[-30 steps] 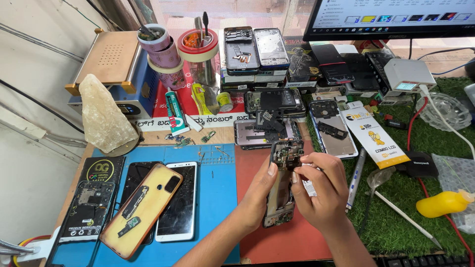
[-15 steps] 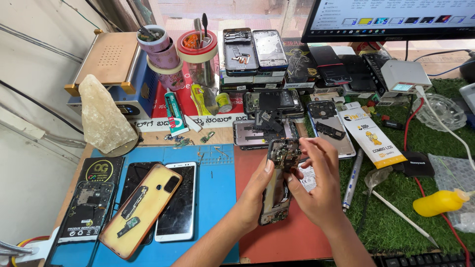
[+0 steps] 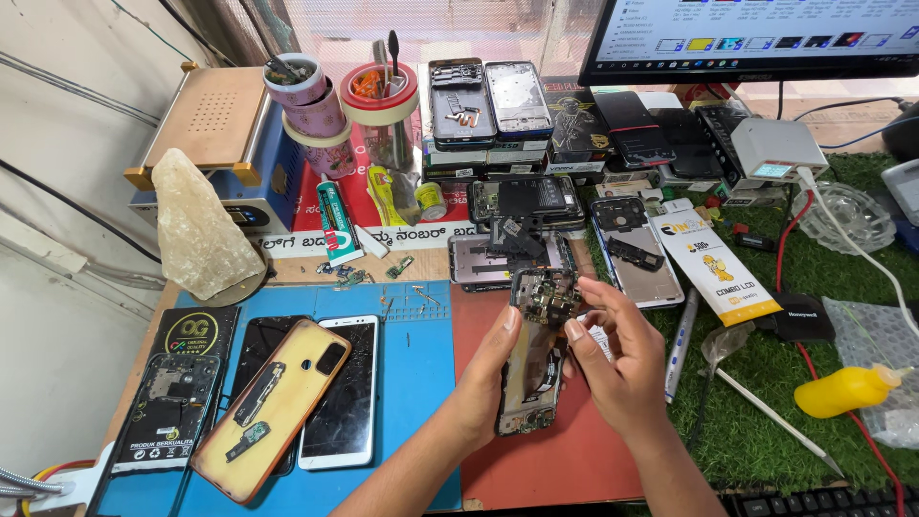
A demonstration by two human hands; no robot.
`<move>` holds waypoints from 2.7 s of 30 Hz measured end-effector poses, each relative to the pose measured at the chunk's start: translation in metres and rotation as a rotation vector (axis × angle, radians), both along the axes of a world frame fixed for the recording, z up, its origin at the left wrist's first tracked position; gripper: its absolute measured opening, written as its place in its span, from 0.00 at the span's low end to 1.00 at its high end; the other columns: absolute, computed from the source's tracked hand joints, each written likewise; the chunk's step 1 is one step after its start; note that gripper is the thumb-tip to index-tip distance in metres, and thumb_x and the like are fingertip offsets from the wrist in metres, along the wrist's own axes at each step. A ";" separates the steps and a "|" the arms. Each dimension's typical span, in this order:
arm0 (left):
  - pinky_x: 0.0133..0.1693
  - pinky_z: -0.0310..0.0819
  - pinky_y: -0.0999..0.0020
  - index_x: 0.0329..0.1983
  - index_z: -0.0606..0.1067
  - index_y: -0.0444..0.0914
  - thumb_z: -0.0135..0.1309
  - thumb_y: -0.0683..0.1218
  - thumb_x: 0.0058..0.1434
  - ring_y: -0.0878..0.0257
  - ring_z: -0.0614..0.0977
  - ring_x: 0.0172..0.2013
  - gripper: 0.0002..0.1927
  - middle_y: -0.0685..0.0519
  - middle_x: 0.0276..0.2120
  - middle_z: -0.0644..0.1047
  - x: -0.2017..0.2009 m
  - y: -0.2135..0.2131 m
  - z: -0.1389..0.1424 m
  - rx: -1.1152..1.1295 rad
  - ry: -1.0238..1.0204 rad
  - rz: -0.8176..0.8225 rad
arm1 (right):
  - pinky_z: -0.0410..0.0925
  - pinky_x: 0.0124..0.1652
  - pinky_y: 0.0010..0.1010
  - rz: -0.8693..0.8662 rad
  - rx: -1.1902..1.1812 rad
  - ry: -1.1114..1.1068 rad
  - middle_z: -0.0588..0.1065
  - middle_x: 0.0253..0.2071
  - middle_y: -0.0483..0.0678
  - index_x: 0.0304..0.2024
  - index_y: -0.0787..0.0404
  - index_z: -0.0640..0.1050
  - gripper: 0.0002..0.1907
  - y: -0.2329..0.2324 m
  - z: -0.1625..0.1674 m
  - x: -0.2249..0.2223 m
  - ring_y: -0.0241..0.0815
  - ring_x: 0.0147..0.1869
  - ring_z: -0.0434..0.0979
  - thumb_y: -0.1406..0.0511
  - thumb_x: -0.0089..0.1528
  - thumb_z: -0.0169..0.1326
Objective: The person repairs a disassembled smartphone at a cluttered workbench. They hold the phone frame, work on its internal components by hand, wipe parts with a cloth, apply liquid from a yellow bottle, and handle the battery and small components while reassembling the device.
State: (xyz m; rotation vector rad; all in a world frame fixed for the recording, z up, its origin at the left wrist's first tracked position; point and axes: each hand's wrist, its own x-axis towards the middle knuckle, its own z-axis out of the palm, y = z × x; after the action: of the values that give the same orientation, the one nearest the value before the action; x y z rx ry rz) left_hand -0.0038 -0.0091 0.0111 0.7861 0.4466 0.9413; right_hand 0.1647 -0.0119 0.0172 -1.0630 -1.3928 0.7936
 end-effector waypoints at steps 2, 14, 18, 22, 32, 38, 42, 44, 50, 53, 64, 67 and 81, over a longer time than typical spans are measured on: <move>0.40 0.74 0.67 0.65 0.66 0.40 0.35 0.67 0.72 0.64 0.77 0.41 0.32 0.51 0.45 0.76 -0.001 0.000 0.000 0.037 -0.005 0.004 | 0.74 0.29 0.20 -0.055 0.054 -0.068 0.76 0.51 0.49 0.59 0.66 0.74 0.21 0.000 -0.001 -0.001 0.30 0.42 0.74 0.71 0.63 0.57; 0.39 0.78 0.65 0.63 0.66 0.40 0.35 0.69 0.70 0.60 0.82 0.41 0.33 0.49 0.47 0.77 0.004 0.005 -0.001 -0.016 -0.017 0.130 | 0.75 0.38 0.24 -0.107 0.335 -0.190 0.77 0.48 0.50 0.46 0.65 0.78 0.12 -0.004 0.006 -0.002 0.34 0.43 0.80 0.76 0.61 0.61; 0.44 0.81 0.61 0.64 0.64 0.41 0.37 0.68 0.70 0.59 0.82 0.43 0.32 0.47 0.49 0.77 0.003 0.005 0.001 -0.005 -0.022 0.168 | 0.75 0.51 0.32 -0.146 0.622 -0.433 0.76 0.46 0.48 0.41 0.63 0.76 0.13 -0.005 0.013 -0.001 0.44 0.52 0.80 0.79 0.57 0.61; 0.51 0.78 0.61 0.65 0.65 0.39 0.38 0.65 0.72 0.60 0.80 0.53 0.31 0.48 0.54 0.76 0.002 0.006 0.006 0.023 0.004 0.228 | 0.71 0.40 0.28 -0.168 0.660 -0.479 0.73 0.43 0.51 0.37 0.60 0.79 0.14 -0.006 0.018 -0.005 0.43 0.43 0.75 0.79 0.52 0.64; 0.53 0.78 0.61 0.64 0.65 0.39 0.35 0.65 0.73 0.60 0.80 0.54 0.30 0.48 0.55 0.76 0.002 0.004 0.006 0.058 -0.021 0.240 | 0.70 0.40 0.31 -0.198 0.687 -0.521 0.73 0.38 0.46 0.37 0.61 0.78 0.14 -0.006 0.016 -0.005 0.42 0.42 0.76 0.78 0.52 0.65; 0.50 0.78 0.59 0.64 0.66 0.38 0.33 0.67 0.73 0.59 0.80 0.52 0.32 0.48 0.54 0.76 0.002 0.002 -0.001 0.031 -0.054 0.224 | 0.70 0.39 0.32 -0.193 0.692 -0.559 0.74 0.36 0.47 0.35 0.62 0.76 0.15 -0.004 0.017 -0.007 0.44 0.40 0.77 0.78 0.50 0.66; 0.52 0.78 0.60 0.64 0.67 0.40 0.31 0.69 0.71 0.60 0.80 0.54 0.34 0.50 0.55 0.77 0.001 0.002 0.000 0.014 -0.066 0.222 | 0.70 0.38 0.32 -0.189 0.706 -0.576 0.74 0.36 0.47 0.34 0.62 0.76 0.15 -0.004 0.017 -0.007 0.44 0.39 0.77 0.77 0.50 0.67; 0.52 0.78 0.60 0.65 0.66 0.41 0.31 0.68 0.71 0.60 0.80 0.54 0.34 0.50 0.56 0.77 0.002 0.002 0.001 0.025 -0.075 0.215 | 0.71 0.38 0.32 -0.181 0.707 -0.577 0.74 0.36 0.47 0.34 0.62 0.75 0.15 -0.004 0.017 -0.007 0.44 0.39 0.77 0.78 0.50 0.66; 0.53 0.78 0.59 0.64 0.66 0.41 0.31 0.68 0.72 0.59 0.80 0.54 0.33 0.49 0.55 0.77 0.001 0.000 0.003 0.040 -0.076 0.216 | 0.71 0.38 0.33 -0.182 0.708 -0.583 0.74 0.36 0.47 0.34 0.62 0.75 0.14 -0.004 0.015 -0.007 0.44 0.39 0.77 0.78 0.50 0.65; 0.56 0.77 0.58 0.66 0.63 0.37 0.33 0.67 0.74 0.58 0.80 0.56 0.33 0.46 0.57 0.76 0.002 0.002 0.002 0.092 -0.073 0.229 | 0.72 0.38 0.32 -0.183 0.693 -0.570 0.74 0.36 0.47 0.34 0.62 0.75 0.14 -0.004 0.015 -0.007 0.44 0.39 0.78 0.78 0.50 0.65; 0.53 0.76 0.60 0.75 0.42 0.50 0.43 0.59 0.69 0.56 0.80 0.53 0.37 0.43 0.57 0.74 0.006 0.004 0.003 0.145 0.147 0.361 | 0.73 0.41 0.31 -0.249 0.507 -0.436 0.77 0.40 0.49 0.39 0.63 0.75 0.13 -0.007 0.007 -0.001 0.42 0.41 0.80 0.74 0.54 0.64; 0.57 0.74 0.63 0.76 0.41 0.51 0.48 0.53 0.70 0.60 0.78 0.55 0.39 0.44 0.57 0.73 0.006 0.004 0.005 0.210 0.171 0.339 | 0.73 0.41 0.29 -0.242 0.455 -0.373 0.77 0.41 0.49 0.40 0.64 0.76 0.13 -0.006 0.003 0.000 0.39 0.42 0.80 0.74 0.55 0.65; 0.61 0.67 0.62 0.71 0.54 0.41 0.41 0.37 0.61 0.62 0.72 0.60 0.32 0.49 0.64 0.66 0.005 0.008 -0.008 0.248 0.116 0.373 | 0.72 0.41 0.29 -0.229 0.511 -0.463 0.77 0.40 0.47 0.40 0.63 0.78 0.11 -0.004 0.005 -0.005 0.39 0.42 0.79 0.72 0.57 0.65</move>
State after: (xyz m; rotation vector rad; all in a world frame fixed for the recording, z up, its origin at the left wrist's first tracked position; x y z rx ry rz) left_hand 0.0010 -0.0010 0.0028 1.0058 0.5982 1.3204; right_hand 0.1595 -0.0157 0.0224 -1.0028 -1.7000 0.0024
